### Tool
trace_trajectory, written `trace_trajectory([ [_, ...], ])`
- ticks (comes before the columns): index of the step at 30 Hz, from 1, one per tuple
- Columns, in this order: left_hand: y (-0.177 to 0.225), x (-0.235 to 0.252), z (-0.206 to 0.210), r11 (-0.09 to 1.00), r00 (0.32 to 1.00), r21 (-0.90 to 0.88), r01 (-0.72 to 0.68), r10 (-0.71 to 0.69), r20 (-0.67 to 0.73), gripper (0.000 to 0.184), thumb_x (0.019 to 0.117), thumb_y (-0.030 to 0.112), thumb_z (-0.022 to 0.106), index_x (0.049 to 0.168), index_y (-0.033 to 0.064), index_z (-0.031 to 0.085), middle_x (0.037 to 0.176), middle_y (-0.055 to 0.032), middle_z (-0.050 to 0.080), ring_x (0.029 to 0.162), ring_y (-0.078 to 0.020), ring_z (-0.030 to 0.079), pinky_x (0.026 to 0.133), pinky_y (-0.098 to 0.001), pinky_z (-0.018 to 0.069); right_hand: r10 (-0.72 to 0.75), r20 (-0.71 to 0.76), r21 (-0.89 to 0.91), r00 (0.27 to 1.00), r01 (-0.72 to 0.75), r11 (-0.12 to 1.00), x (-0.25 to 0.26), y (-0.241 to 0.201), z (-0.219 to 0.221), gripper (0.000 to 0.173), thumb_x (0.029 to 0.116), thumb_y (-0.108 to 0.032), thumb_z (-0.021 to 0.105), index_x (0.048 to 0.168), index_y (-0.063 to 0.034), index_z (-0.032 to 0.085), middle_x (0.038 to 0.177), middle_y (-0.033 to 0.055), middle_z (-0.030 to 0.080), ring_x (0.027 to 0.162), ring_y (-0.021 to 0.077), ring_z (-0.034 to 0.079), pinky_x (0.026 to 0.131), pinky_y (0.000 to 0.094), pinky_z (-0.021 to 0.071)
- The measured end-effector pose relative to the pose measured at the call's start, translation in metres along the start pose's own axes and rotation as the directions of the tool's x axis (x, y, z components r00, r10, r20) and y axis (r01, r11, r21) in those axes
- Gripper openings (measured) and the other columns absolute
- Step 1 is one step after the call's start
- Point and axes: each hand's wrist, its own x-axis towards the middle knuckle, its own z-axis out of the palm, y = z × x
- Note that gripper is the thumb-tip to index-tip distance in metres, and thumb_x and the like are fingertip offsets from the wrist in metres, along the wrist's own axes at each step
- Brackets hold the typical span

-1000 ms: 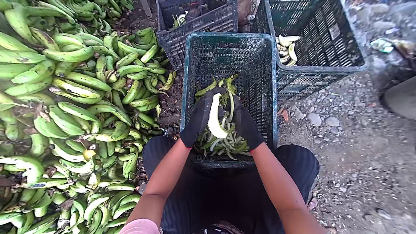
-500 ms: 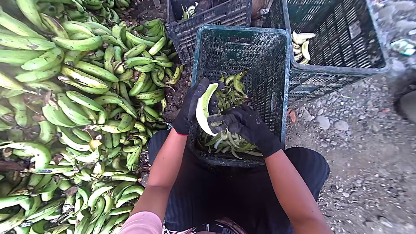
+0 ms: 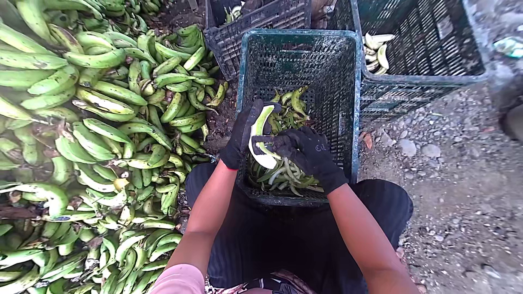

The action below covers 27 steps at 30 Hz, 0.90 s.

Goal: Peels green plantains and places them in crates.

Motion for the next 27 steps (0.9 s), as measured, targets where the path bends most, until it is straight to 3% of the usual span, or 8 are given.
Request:
trace_trajectory([
  [6, -0.015, -0.004, 0.020, 0.966, 0.987, 0.250, -0.067, 0.100, -0.122, 0.060, 0.1108, 0.036, 0.017, 0.138, -0.0054, 0.052, 0.123, -0.0151, 0.063, 0.112, -0.0141, 0.062, 0.102, -0.0339, 0.0505, 0.374, -0.148, 0.244, 0.916, -0.332, 0.911, 0.019, 0.005, 0.022, 0.052, 0.1034, -0.052, 0.047, 0.133, -0.0129, 0.065, 0.119, 0.0194, 0.067, 0.111, 0.0383, 0.064, 0.088, 0.0651, 0.0489],
  [9, -0.012, -0.005, 0.030, 0.972, 0.992, 0.236, 0.011, 0.018, -0.122, 0.059, 0.1107, 0.041, 0.018, 0.126, 0.0054, 0.062, 0.085, -0.0027, 0.067, 0.070, -0.0095, 0.064, 0.067, -0.0291, 0.0578, 0.407, -0.174, 0.453, 0.897, -0.294, 0.842, 0.022, 0.022, 0.023, 0.053, 0.1053, -0.054, 0.042, 0.128, -0.0110, 0.064, 0.113, 0.0134, 0.069, 0.107, 0.0283, 0.065, 0.090, 0.0580, 0.0501],
  [12, -0.003, -0.004, 0.024, 0.964, 0.998, 0.265, 0.022, -0.007, -0.057, 0.060, 0.1108, 0.039, 0.015, 0.129, 0.0073, 0.062, 0.092, -0.0017, 0.070, 0.067, -0.0076, 0.063, 0.062, -0.0266, 0.0563, 0.409, -0.219, 0.446, 0.886, -0.281, 0.850, 0.020, 0.021, 0.015, 0.055, 0.1057, -0.055, 0.039, 0.125, -0.0101, 0.065, 0.109, 0.0128, 0.068, 0.101, 0.0269, 0.065, 0.086, 0.0556, 0.0495],
  [15, 0.019, -0.014, 0.007, 0.800, 0.974, 0.584, 0.135, -0.216, 0.070, 0.049, 0.1116, 0.036, 0.028, 0.137, 0.0071, 0.060, 0.122, -0.0105, 0.067, 0.106, -0.0156, 0.065, 0.096, -0.0387, 0.0533, 0.500, -0.085, 0.164, 0.862, -0.483, 0.860, 0.014, 0.015, -0.009, 0.062, 0.1045, -0.063, 0.036, 0.113, -0.0091, 0.066, 0.103, 0.0172, 0.069, 0.100, 0.0363, 0.066, 0.082, 0.0638, 0.0485],
  [21, 0.040, -0.015, 0.027, 0.309, 0.506, 0.946, 0.093, -0.834, 0.223, 0.040, 0.1051, 0.044, 0.052, 0.117, 0.0098, 0.069, 0.097, -0.0096, 0.067, 0.089, -0.0215, 0.062, 0.083, -0.0465, 0.0495, 0.661, 0.404, -0.292, 0.633, -0.595, 0.749, -0.007, 0.013, 0.003, 0.082, 0.0900, -0.078, 0.051, 0.110, -0.0013, 0.073, 0.122, 0.0254, 0.067, 0.123, 0.0441, 0.059, 0.101, 0.0689, 0.0416],
  [23, 0.066, 0.007, 0.052, 0.425, 0.622, 0.905, 0.010, -0.712, 0.327, 0.042, 0.1075, 0.040, 0.048, 0.132, 0.0100, 0.065, 0.117, -0.0143, 0.068, 0.107, -0.0258, 0.065, 0.096, -0.0519, 0.0494, 0.571, 0.484, -0.227, 0.663, -0.535, 0.814, -0.007, 0.001, 0.007, 0.074, 0.0943, -0.073, 0.051, 0.114, -0.0044, 0.072, 0.122, 0.0222, 0.068, 0.122, 0.0407, 0.060, 0.102, 0.0668, 0.0410],
  [25, 0.090, 0.040, 0.078, 0.618, 0.877, 0.769, -0.160, -0.269, 0.399, 0.044, 0.1080, 0.033, 0.049, 0.144, 0.0086, 0.055, 0.123, -0.0160, 0.067, 0.107, -0.0235, 0.067, 0.096, -0.0473, 0.0527, 0.522, 0.520, -0.186, 0.676, -0.507, 0.842, -0.006, -0.003, 0.006, 0.076, 0.0955, -0.073, 0.048, 0.116, -0.0036, 0.071, 0.119, 0.0226, 0.068, 0.118, 0.0399, 0.062, 0.100, 0.0650, 0.0423],
  [27, 0.109, 0.072, 0.102, 0.774, 0.937, 0.544, -0.322, 0.180, 0.299, 0.044, 0.1081, 0.022, 0.046, 0.146, 0.0004, 0.048, 0.124, -0.0146, 0.065, 0.104, -0.0148, 0.067, 0.092, -0.0345, 0.0565, 0.530, 0.514, -0.199, 0.674, -0.508, 0.838, -0.008, -0.003, 0.008, 0.080, 0.0934, -0.077, 0.046, 0.114, -0.0038, 0.071, 0.119, 0.0221, 0.068, 0.119, 0.0389, 0.061, 0.102, 0.0641, 0.0412],
])
